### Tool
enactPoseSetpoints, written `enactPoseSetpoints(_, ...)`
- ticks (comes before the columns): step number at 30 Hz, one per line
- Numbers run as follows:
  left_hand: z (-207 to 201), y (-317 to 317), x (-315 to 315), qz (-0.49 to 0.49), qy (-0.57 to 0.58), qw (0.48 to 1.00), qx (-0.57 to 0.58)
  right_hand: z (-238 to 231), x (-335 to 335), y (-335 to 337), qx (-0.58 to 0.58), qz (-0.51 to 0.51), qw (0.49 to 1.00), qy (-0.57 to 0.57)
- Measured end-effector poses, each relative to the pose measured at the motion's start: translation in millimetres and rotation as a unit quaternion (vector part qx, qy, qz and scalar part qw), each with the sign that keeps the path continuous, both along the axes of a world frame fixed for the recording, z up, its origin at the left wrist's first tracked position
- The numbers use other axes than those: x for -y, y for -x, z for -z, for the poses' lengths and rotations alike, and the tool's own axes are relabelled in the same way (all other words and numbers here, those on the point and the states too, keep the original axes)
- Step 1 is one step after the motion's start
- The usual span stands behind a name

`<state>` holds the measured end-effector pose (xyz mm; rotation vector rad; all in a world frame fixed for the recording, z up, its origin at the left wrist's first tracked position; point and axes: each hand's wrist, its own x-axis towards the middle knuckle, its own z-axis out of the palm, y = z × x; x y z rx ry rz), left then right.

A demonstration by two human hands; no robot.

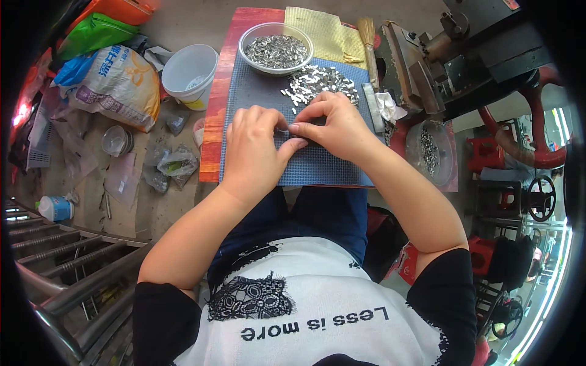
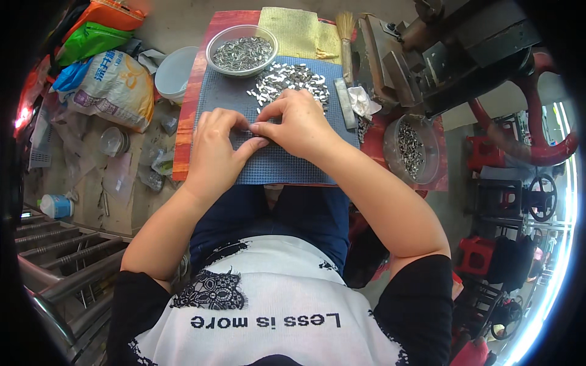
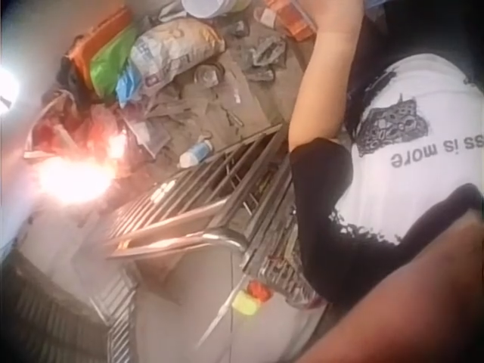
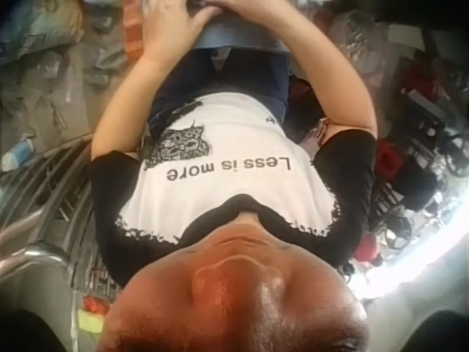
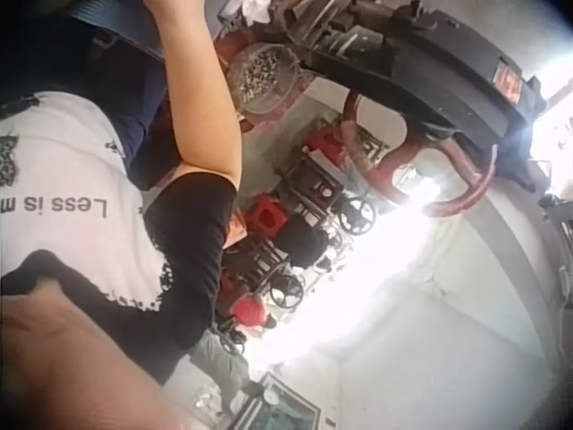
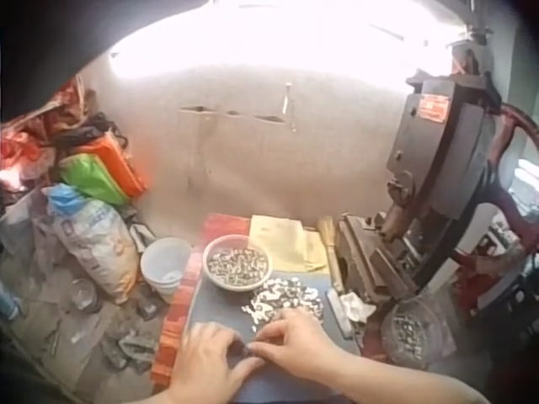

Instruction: Assembling small metal components by placing them into a jig and using a manual press machine.

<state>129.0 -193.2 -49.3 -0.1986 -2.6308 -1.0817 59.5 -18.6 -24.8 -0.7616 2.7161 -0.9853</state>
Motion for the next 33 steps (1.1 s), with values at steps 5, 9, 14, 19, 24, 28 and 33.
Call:
enactPoseSetpoints(5,4.7,0.3,-0.5,-0.009,-0.015,1.000,-0.008,-2.8,3.7,-2.6,-0.035,0.014,0.999,-0.034)
enactPoseSetpoints(9,1.3,0.3,-0.3,0.001,-0.023,1.000,0.001,-9.3,-9.0,0.3,0.001,-0.003,0.999,-0.051)
enactPoseSetpoints(14,0.2,0.8,-0.7,0.004,-0.020,1.000,0.007,-9.7,-22.0,1.9,0.007,-0.003,0.999,-0.043)
enactPoseSetpoints(19,-0.7,0.4,-1.8,0.003,-0.014,1.000,0.006,-11.2,-32.2,1.7,0.024,-0.013,0.998,-0.049)
enactPoseSetpoints(24,-1.1,-0.1,-0.9,0.004,-0.007,1.000,0.008,-12.0,-36.8,3.9,0.074,-0.011,0.997,-0.020)
enactPoseSetpoints(28,-1.2,0.8,-1.1,0.006,-0.008,1.000,0.011,-9.0,-34.1,-2.1,0.005,-0.008,0.999,-0.053)
enactPoseSetpoints(33,-1.8,0.9,-1.4,0.005,0.004,1.000,0.000,-7.0,-28.2,-7.0,-0.030,0.016,0.996,-0.079)
